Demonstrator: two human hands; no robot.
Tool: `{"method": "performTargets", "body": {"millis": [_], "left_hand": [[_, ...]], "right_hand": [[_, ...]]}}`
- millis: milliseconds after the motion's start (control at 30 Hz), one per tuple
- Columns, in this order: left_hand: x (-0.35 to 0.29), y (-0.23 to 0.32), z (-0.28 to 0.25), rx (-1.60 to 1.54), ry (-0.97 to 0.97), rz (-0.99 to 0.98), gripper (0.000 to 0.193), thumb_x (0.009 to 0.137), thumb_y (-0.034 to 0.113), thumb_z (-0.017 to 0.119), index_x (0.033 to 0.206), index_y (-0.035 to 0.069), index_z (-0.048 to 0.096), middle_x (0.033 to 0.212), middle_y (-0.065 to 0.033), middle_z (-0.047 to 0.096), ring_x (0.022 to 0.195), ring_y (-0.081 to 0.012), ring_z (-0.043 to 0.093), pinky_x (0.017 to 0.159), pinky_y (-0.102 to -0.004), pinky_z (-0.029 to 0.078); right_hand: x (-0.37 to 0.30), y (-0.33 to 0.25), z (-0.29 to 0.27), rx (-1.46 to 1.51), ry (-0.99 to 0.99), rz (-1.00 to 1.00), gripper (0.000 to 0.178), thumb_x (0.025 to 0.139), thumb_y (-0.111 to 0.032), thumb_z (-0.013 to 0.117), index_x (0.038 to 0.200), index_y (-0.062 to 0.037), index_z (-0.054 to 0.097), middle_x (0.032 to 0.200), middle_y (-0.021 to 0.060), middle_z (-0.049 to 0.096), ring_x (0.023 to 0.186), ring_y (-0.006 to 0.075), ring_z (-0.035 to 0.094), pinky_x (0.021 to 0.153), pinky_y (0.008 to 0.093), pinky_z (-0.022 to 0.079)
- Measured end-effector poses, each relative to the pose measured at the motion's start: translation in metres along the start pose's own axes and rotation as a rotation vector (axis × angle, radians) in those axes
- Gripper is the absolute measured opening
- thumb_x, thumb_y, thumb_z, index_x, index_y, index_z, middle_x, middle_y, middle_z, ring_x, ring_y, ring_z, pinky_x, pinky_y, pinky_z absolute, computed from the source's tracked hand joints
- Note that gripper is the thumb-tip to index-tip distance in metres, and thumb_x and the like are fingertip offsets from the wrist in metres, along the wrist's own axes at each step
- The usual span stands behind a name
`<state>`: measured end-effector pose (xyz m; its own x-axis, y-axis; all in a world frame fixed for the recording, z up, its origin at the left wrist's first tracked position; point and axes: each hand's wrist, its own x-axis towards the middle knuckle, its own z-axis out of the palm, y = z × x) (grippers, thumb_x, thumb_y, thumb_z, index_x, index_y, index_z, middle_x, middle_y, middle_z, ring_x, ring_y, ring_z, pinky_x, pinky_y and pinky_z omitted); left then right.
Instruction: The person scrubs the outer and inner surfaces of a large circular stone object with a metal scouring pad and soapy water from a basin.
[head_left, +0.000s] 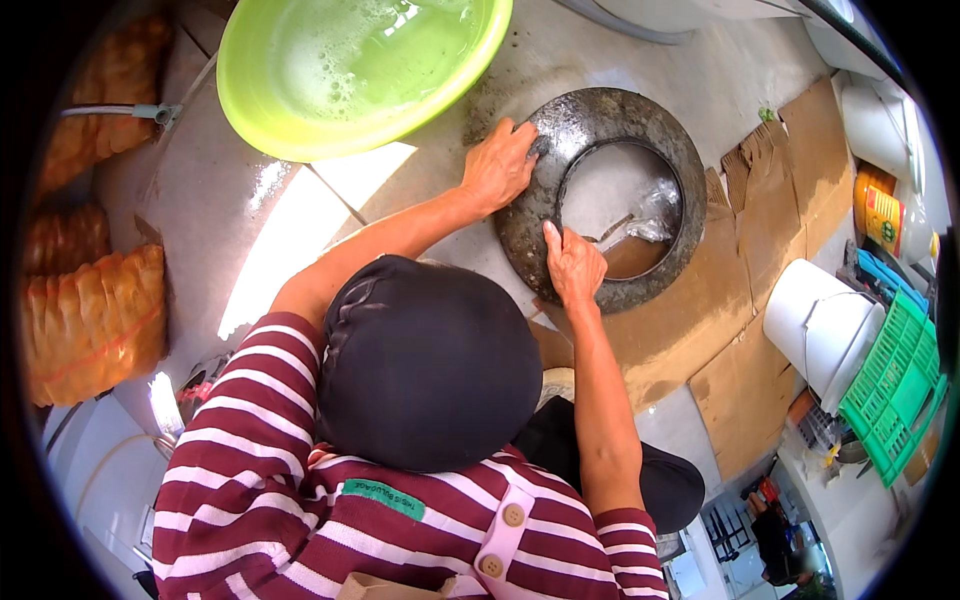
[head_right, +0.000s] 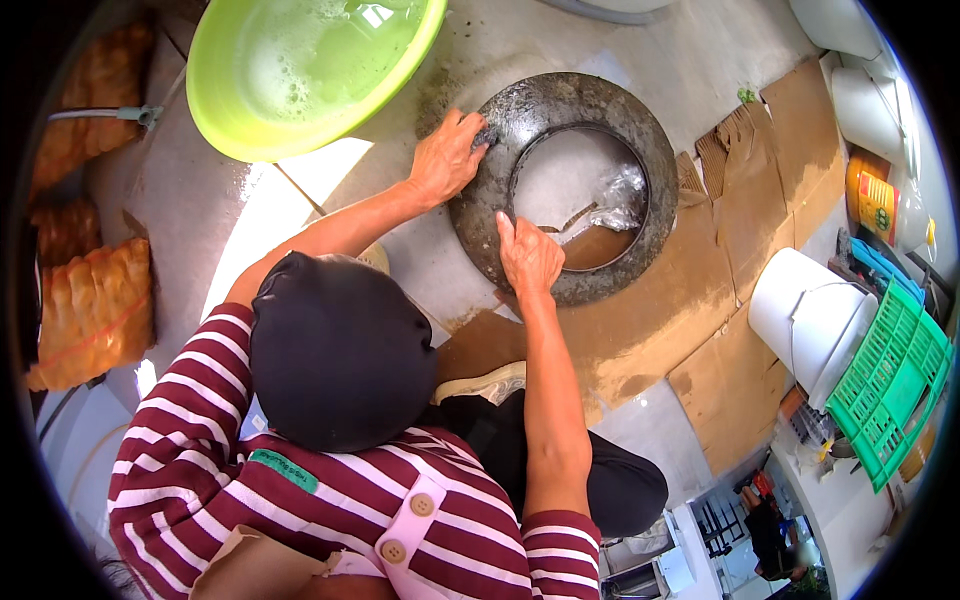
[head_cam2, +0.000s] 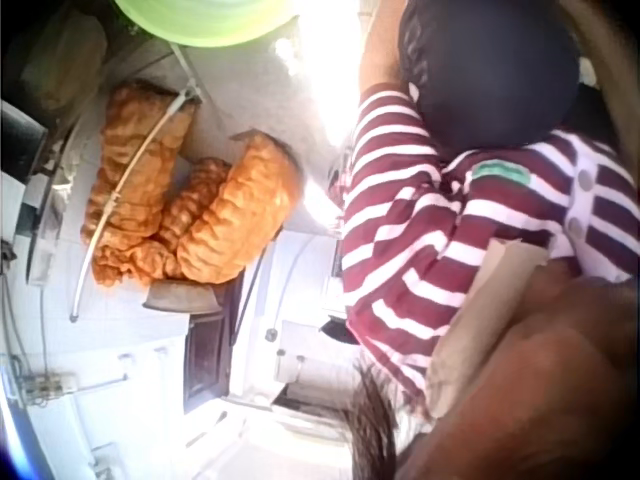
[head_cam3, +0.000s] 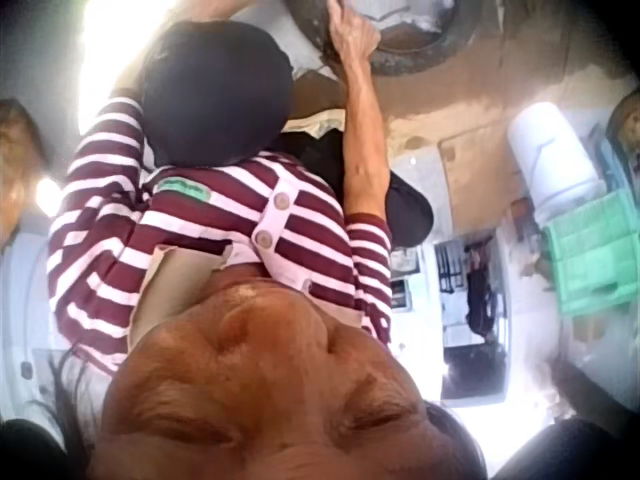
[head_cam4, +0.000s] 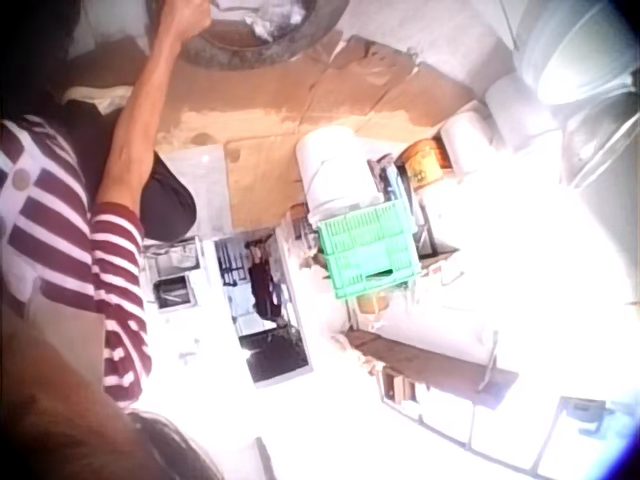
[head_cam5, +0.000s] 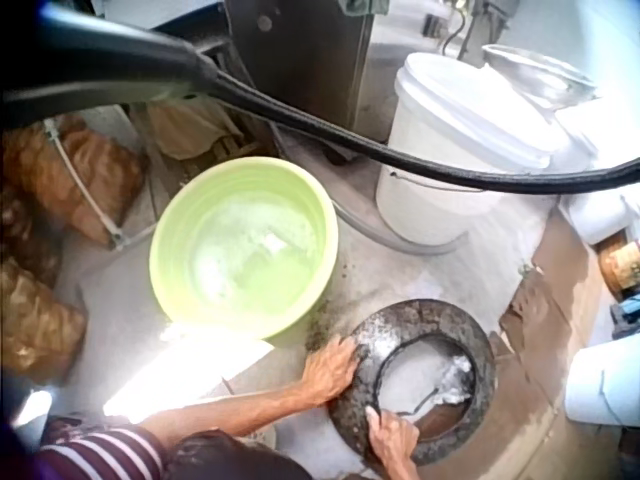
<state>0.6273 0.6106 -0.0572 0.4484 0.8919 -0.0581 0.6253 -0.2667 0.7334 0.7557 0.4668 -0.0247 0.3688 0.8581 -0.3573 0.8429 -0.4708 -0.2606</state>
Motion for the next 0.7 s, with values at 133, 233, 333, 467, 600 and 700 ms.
{"method": "performTargets", "body": {"millis": [133, 233, 333, 467, 600, 700], "left_hand": [[0.040, -0.004, 0.003, 0.053, -0.009, -0.060, 0.023, 0.087, 0.019, 0.063, 0.106, 0.010, 0.054, 0.104, -0.0176, 0.055, 0.090, -0.0409, 0.061, 0.073, -0.0493, 0.051], [0.082, -0.009, 0.004, 0.138, 0.012, -0.014, 0.022, 0.088, 0.019, 0.062, 0.106, 0.010, 0.054, 0.105, -0.0180, 0.055, 0.090, -0.0412, 0.061, 0.073, -0.0498, 0.051], [0.086, -0.011, 0.008, 0.110, 0.026, 0.004, 0.022, 0.088, 0.019, 0.062, 0.105, 0.010, 0.053, 0.105, -0.0182, 0.055, 0.089, -0.0413, 0.061, 0.073, -0.0497, 0.051], [0.034, -0.015, -0.003, 0.067, -0.031, 0.048, 0.023, 0.086, 0.016, 0.064, 0.105, 0.010, 0.053, 0.107, -0.0171, 0.054, 0.086, -0.0404, 0.061, 0.071, -0.0494, 0.051], [0.040, -0.015, -0.005, 0.079, -0.028, 0.108, 0.021, 0.086, 0.016, 0.063, 0.104, 0.009, 0.053, 0.103, -0.0188, 0.054, 0.086, -0.0415, 0.061, 0.071, -0.0499, 0.050], [0.078, -0.012, 0.003, 0.100, 0.019, 0.145, 0.021, 0.086, 0.016, 0.061, 0.103, 0.008, 0.052, 0.098, -0.0208, 0.056, 0.087, -0.0432, 0.060, 0.071, -0.0509, 0.049]], "right_hand": [[0.001, 0.000, 0.002, -0.012, 0.021, 0.008, 0.050, 0.095, -0.049, 0.050, 0.072, -0.0067, 0.063, 0.072, 0.0171, 0.066, 0.069, 0.0380, 0.063, 0.063, 0.0475, 0.048], [0.005, -0.004, 0.002, 0.000, 0.041, -0.002, 0.050, 0.095, -0.049, 0.050, 0.070, -0.0070, 0.062, 0.071, 0.0167, 0.065, 0.067, 0.0377, 0.063, 0.061, 0.0473, 0.048], [0.000, -0.003, 0.003, -0.002, 0.067, -0.032, 0.050, 0.094, -0.048, 0.051, 0.068, -0.0071, 0.062, 0.069, 0.0162, 0.064, 0.064, 0.0373, 0.062, 0.059, 0.0469, 0.047], [0.004, 0.002, 0.005, -0.041, 0.064, -0.025, 0.049, 0.094, -0.047, 0.053, 0.067, -0.0075, 0.061, 0.067, 0.0148, 0.064, 0.061, 0.0366, 0.062, 0.057, 0.0461, 0.047], [0.002, 0.000, 0.007, -0.036, 0.086, -0.026, 0.049, 0.094, -0.048, 0.052, 0.068, -0.0082, 0.061, 0.067, 0.0140, 0.065, 0.061, 0.0364, 0.062, 0.056, 0.0463, 0.047], [0.004, -0.002, 0.004, -0.045, 0.082, -0.021, 0.048, 0.094, -0.048, 0.052, 0.068, -0.0082, 0.061, 0.068, 0.0146, 0.065, 0.062, 0.0363, 0.062, 0.056, 0.0464, 0.047]]}}
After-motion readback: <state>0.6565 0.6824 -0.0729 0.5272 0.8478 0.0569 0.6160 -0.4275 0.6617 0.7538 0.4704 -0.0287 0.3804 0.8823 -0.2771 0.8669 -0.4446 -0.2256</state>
